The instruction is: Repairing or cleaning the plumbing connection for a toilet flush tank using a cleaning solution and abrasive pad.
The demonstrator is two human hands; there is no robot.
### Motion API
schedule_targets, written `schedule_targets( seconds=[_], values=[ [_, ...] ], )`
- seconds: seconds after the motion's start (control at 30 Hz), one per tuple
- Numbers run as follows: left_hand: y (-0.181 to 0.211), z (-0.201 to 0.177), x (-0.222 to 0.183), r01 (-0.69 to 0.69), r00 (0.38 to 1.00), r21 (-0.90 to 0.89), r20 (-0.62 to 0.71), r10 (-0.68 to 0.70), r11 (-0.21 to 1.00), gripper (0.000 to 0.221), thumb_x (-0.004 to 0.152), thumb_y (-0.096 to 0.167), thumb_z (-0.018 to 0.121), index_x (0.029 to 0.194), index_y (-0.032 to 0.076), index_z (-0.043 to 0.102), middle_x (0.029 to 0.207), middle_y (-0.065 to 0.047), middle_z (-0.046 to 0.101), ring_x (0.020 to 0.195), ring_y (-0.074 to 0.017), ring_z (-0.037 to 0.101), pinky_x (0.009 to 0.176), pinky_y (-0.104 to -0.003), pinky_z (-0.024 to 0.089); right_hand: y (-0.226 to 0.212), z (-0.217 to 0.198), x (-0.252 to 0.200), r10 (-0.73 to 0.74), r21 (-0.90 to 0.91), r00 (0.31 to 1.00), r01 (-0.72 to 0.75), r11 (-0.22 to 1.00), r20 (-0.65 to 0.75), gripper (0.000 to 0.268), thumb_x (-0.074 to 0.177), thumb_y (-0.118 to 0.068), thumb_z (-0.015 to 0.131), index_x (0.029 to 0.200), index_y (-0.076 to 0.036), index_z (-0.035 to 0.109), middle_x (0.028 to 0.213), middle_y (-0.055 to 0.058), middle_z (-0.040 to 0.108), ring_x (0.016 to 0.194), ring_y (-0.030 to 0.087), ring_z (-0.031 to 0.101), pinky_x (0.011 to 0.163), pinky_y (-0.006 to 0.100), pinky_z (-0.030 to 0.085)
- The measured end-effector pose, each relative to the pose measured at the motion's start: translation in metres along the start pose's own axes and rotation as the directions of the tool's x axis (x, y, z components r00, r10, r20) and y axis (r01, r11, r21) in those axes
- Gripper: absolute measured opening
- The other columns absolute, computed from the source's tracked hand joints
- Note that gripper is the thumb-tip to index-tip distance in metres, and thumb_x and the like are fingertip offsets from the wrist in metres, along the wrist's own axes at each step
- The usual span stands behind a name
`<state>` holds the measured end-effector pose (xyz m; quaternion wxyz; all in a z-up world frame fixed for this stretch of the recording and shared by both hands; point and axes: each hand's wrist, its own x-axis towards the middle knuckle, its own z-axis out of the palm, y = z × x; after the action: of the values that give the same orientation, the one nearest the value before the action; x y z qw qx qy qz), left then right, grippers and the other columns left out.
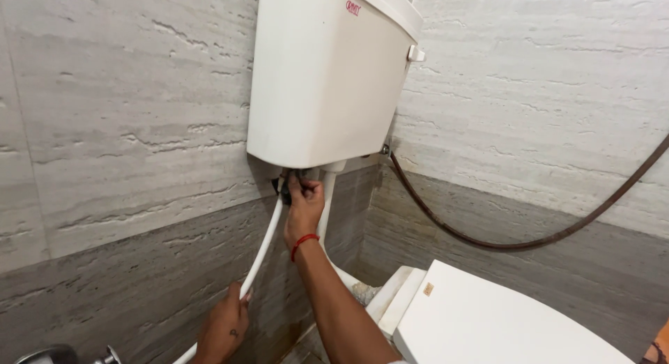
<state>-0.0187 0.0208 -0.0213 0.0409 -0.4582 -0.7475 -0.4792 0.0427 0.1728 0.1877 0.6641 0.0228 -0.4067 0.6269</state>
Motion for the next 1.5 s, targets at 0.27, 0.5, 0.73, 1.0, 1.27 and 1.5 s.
schedule_targets(
  seconds=[0.27,0.5,0.73,1.0,1.27,1.5],
  values=[
    [0.009,-0.006,-0.002,0.006,1.000,0.079,0.011,-0.007,0.997,0.014,0.098,0.021,0.053,0.106,0.011,0.050,0.085,-0.026,0.071,0.083,-0.0491,0.068,0.071,-0.060,0.049,0.003,0.010,0.016,-0.272,-0.747,0.935,0.346,0.567,0.227,0.048,0.095,-0.010,0.075,0.133,0.005,0.049,0.127,0.023,0.064,0.118,0.037,0.062,0.101,0.041,0.048],
    [0.019,-0.013,-0.004,0.044,0.996,0.144,0.066,-0.053,0.989,0.016,0.098,0.020,0.053,0.108,0.008,0.050,0.086,-0.026,0.071,0.083,-0.0473,0.069,0.072,-0.058,0.050,0.013,0.044,0.014,-0.196,-0.724,0.977,0.072,0.686,-0.089,0.071,0.066,-0.015,0.086,0.124,0.005,0.050,0.106,0.023,0.072,0.099,0.039,0.071,0.090,0.043,0.053],
    [0.020,-0.016,-0.006,0.034,0.994,0.028,0.105,-0.037,0.999,0.016,0.095,0.014,0.054,0.110,0.008,0.051,0.091,-0.024,0.072,0.087,-0.0439,0.071,0.072,-0.053,0.053,0.013,0.013,0.037,0.419,-0.411,0.907,-0.368,0.834,0.037,0.018,0.082,-0.015,0.078,0.083,-0.003,0.065,0.065,0.006,0.057,0.052,0.016,0.049,0.047,0.035,0.042],
    [0.018,-0.013,-0.002,0.040,0.996,0.014,0.076,-0.041,0.999,0.015,0.097,0.019,0.053,0.109,0.011,0.051,0.090,-0.025,0.072,0.088,-0.0458,0.070,0.074,-0.056,0.051,0.040,0.009,0.040,0.347,-0.448,0.938,-0.304,0.841,0.014,0.018,0.085,-0.013,0.079,0.088,-0.002,0.065,0.068,0.006,0.057,0.052,0.019,0.047,0.047,0.038,0.041],
    [-0.005,0.000,0.001,-0.061,0.998,0.032,-0.013,0.062,0.998,0.017,0.093,0.019,0.055,0.108,0.010,0.051,0.085,-0.027,0.071,0.083,-0.0492,0.068,0.070,-0.061,0.049,0.043,0.022,-0.013,-0.440,-0.918,0.843,0.386,0.091,0.311,0.082,0.088,-0.025,0.074,0.144,0.018,0.032,0.142,0.043,0.046,0.130,0.050,0.045,0.107,0.049,0.038],
    [0.010,-0.005,0.001,0.032,0.998,0.116,0.044,-0.037,0.993,0.015,0.096,0.020,0.055,0.109,0.012,0.050,0.085,-0.025,0.072,0.081,-0.0470,0.069,0.070,-0.060,0.050,0.012,0.033,-0.020,-0.063,-0.298,0.997,0.046,0.953,-0.048,0.054,0.099,-0.030,0.046,0.141,0.003,0.049,0.136,0.016,0.060,0.125,0.030,0.053,0.112,0.039,0.035]
  ],
)
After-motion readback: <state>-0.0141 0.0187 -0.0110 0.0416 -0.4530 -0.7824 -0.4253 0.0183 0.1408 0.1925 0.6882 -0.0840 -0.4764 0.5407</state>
